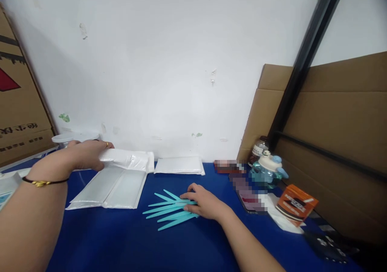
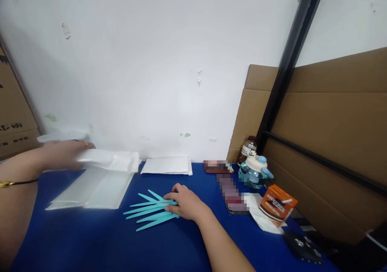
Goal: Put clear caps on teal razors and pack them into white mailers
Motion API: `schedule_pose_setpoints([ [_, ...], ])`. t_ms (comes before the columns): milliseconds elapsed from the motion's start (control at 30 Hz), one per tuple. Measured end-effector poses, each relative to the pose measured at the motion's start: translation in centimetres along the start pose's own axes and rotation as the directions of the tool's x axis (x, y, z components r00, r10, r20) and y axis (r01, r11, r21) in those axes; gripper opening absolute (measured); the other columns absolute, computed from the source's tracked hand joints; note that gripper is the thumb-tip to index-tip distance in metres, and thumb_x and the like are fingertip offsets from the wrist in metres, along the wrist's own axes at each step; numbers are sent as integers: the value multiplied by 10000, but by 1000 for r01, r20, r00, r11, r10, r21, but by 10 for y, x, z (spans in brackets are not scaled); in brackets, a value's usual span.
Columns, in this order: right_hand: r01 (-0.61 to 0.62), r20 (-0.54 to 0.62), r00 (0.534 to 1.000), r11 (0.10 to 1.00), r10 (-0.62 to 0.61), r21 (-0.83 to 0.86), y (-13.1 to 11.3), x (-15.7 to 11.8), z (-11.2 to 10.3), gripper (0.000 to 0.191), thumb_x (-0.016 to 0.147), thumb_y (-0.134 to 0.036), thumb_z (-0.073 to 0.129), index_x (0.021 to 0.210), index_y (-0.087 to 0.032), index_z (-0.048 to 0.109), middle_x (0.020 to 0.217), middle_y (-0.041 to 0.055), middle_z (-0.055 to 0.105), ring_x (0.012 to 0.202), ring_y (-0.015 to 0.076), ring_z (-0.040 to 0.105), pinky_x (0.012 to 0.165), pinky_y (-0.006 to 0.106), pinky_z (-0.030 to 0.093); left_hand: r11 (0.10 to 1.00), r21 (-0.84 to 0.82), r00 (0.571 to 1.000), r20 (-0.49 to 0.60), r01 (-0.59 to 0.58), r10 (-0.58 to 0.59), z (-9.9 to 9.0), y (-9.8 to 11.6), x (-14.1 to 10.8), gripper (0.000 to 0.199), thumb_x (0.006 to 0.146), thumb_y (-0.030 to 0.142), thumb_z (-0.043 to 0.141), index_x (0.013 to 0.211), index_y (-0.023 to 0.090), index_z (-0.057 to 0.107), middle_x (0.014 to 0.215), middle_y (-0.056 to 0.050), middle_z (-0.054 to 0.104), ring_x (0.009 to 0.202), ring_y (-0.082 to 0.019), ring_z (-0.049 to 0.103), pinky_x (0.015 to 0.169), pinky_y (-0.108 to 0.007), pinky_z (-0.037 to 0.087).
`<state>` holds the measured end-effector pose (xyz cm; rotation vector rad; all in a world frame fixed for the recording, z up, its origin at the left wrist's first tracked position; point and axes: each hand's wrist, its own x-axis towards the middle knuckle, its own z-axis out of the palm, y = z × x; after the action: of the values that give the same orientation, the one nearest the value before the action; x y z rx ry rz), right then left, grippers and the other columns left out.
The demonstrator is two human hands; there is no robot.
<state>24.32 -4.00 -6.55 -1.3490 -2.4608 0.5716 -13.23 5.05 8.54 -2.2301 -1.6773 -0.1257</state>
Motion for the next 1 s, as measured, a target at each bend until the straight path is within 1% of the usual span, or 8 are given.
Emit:
schedule_pose_setpoints([
  [67, -6, -9, 1000, 1000, 6, 28, -1, -1, -3, 471, 817, -502, 513, 1255, -331, 493, 1157, 48, 480, 1036, 226, 488, 867, 308, 414, 998, -67, 992, 127, 13, -5, 3, 17, 11, 446, 624, 318, 632, 1060, 226, 602, 991, -60, 644, 930, -294, 550, 819, -442, 344],
  [167, -45, -127, 990, 996, 54, 75, 3, -5, -13, 437, 857, -470, 460, 1241, -267, 509, 1132, 62, 513, 1041, 213, 500, 901, 301, 397, 966, -216, 983, 78, -143, 163, 20, 63, 36, 483, 686, 399, 553, 1146, 251, 547, 1123, -70, 590, 1029, -290, 526, 868, -430, 336],
  [267, -122, -244, 960, 989, 140, 88, 15, -11, -25, 352, 877, -389, 440, 1165, -227, 559, 1079, 70, 543, 993, 199, 525, 885, 301, 404, 901, -371, 967, 25, -225, 252, 55, 115, 58, 555, 738, 431, 505, 1251, 226, 453, 1206, -91, 541, 1093, -256, 496, 907, -388, 336],
  [433, -204, -131, 969, 977, 211, 63, 38, -20, -31, 194, 744, -240, 598, 929, -212, 647, 904, 31, 573, 746, 146, 554, 713, 261, 440, 880, -398, 964, -57, -260, 259, 120, 170, 72, 658, 800, 357, 501, 1393, 214, 253, 1348, -130, 420, 1217, -253, 396, 971, -413, 288],
  [567, -201, -58, 977, 979, 203, 45, 41, -20, -26, 287, 570, -221, 742, 842, -206, 653, 844, 1, 548, 712, 132, 520, 623, 221, 413, 860, -280, 900, -227, -426, 371, 148, 184, 64, 564, 872, 371, 431, 1398, 309, 236, 1450, -67, 291, 1320, -241, 244, 1038, -431, 191],
  [667, -221, -42, 974, 974, 223, 41, 38, -17, -23, 214, 568, -204, 734, 764, -188, 650, 824, -2, 535, 683, 115, 497, 587, 203, 387, 818, -269, 861, -195, -508, 470, 156, 184, 63, 555, 888, 495, 358, 1401, 337, 217, 1472, -45, 248, 1337, -247, 209, 1059, -465, 132],
  [867, -230, -56, 971, 971, 234, 66, 41, -15, -20, 144, 588, -151, 654, 724, -172, 611, 802, -8, 537, 621, 93, 473, 533, 191, 352, 805, -292, 853, -95, -517, 513, 155, 180, 74, 514, 914, 488, 298, 1401, 349, 208, 1474, -41, 240, 1351, -251, 169, 1056, -512, 92],
  [1000, -280, -24, 958, 948, 287, 155, 50, -17, -22, 107, 617, -105, 589, 702, -171, 587, 658, -28, 548, 579, 98, 477, 514, 191, 340, 818, -311, 875, -180, -484, 450, 141, 182, 68, 574, 887, 490, 367, 1408, 305, 213, 1477, -55, 230, 1351, -259, 154, 1065, -485, 109],
])
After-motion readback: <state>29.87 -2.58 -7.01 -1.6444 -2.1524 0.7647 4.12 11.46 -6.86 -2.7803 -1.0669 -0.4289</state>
